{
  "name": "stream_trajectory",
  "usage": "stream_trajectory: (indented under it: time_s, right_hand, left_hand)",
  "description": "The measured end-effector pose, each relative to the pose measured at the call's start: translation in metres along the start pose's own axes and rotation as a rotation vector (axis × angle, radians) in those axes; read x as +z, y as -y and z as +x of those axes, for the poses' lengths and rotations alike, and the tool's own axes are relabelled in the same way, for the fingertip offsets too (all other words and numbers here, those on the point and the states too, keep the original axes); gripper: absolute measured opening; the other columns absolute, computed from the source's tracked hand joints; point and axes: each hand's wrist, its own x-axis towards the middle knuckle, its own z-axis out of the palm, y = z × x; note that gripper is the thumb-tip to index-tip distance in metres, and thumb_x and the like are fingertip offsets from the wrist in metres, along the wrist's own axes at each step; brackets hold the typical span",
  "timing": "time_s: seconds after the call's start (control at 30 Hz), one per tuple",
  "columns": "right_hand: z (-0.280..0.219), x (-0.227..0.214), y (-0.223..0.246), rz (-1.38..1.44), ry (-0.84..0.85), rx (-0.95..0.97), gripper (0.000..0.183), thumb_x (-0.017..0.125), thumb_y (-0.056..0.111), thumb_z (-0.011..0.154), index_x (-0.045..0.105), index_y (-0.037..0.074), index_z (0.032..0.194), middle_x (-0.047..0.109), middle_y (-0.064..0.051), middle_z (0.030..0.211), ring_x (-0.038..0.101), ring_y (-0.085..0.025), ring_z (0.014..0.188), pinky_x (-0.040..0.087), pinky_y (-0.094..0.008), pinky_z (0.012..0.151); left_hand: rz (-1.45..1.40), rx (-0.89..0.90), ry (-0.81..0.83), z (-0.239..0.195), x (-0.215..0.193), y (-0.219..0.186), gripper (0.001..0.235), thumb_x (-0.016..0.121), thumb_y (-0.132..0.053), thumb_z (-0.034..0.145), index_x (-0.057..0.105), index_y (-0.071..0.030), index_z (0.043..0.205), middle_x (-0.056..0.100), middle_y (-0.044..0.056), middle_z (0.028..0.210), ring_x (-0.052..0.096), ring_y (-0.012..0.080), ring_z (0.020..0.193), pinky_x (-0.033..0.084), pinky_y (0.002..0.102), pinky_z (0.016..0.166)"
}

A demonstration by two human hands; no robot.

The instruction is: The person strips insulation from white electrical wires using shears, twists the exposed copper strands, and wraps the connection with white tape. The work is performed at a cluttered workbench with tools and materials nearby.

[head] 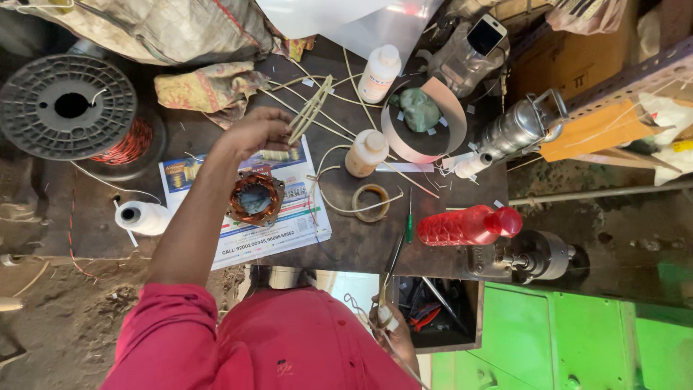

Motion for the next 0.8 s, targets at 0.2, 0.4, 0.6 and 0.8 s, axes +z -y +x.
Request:
stream_trajectory:
  time_s: [0.2,0.4,0.6,0.8]
  right_hand:
    - [-0.021,-0.059,-0.02,0.342,0.067,0.131,0.044,0.062,0.033,0.095,0.056,0.006,0.129,0.065,-0.012,0.08,0.06,-0.014,0.056,0.048,-0.02,0.034]
    - [-0.02,-0.072,-0.015,0.061,0.358,0.036,0.04,0.065,0.039,0.103,0.059,0.002,0.119,0.061,-0.007,0.073,0.056,-0.009,0.056,0.039,-0.021,0.034]
    - [0.048,0.009,0.039,-0.379,0.612,-0.166,0.061,0.084,0.045,0.084,0.057,0.0,0.115,0.055,-0.004,0.073,0.05,-0.01,0.055,0.037,-0.023,0.039]
    - [0.093,0.072,0.07,-0.626,0.377,0.004,0.049,0.079,0.047,0.091,0.063,0.002,0.1,0.063,-0.004,0.069,0.06,-0.009,0.055,0.044,-0.023,0.044]
  left_hand:
    - [0.399,0.167,-0.17,-0.066,0.048,-0.009,0.027,0.067,-0.01,0.095,0.07,0.0,0.119,0.077,0.014,0.098,0.074,0.024,0.087,0.059,0.035,0.076]
    - [0.827,0.355,-0.32,-0.096,0.071,-0.038,0.021,0.066,-0.01,0.093,0.073,0.0,0.11,0.076,0.02,0.091,0.077,0.03,0.084,0.058,0.042,0.076]
    - [0.76,0.333,-0.145,-0.103,0.084,-0.063,0.022,0.067,-0.009,0.092,0.07,0.004,0.109,0.078,0.019,0.088,0.078,0.0231,0.078,0.059,0.036,0.069]
    - [0.747,0.109,0.093,-0.108,0.09,-0.072,0.022,0.067,-0.01,0.094,0.071,0.002,0.112,0.079,0.015,0.087,0.078,0.017,0.076,0.06,0.034,0.06]
